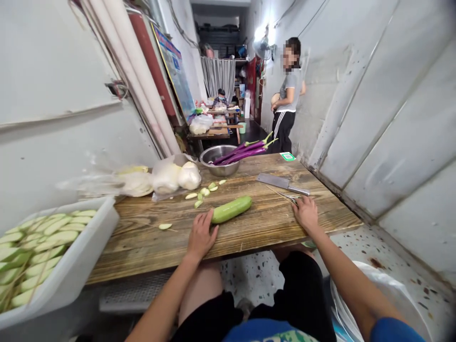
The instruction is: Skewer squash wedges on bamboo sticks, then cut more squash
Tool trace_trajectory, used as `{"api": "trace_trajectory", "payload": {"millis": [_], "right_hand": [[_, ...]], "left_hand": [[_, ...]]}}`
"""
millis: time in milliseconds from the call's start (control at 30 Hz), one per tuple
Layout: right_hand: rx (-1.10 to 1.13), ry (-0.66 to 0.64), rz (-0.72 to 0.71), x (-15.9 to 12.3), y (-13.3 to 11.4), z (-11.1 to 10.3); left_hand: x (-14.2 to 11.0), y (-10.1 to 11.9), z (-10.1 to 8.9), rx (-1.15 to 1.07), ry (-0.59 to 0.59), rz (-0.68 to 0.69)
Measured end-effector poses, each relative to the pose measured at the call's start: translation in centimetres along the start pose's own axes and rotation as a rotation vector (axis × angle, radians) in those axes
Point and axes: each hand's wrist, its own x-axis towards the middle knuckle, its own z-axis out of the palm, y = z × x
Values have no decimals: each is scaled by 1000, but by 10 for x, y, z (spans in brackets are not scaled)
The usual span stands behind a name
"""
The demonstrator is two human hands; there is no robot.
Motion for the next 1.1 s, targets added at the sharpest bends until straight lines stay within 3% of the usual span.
{"api": "trace_trajectory", "payload": {"millis": [300,800,967,1100], "right_hand": [[8,-46,21,-4,-3,-12],[-47,-28,303,-5,-9,-17],[-86,-7,229,-6,-10,-26],[-82,-31,101,11,-7,-31]], "left_hand": [[-1,-1,2,37,9,5],[-1,-4,3,-20,16,8],[-1,-2,2,-64,49,2],[-1,0,0,-79,59,-8]]}}
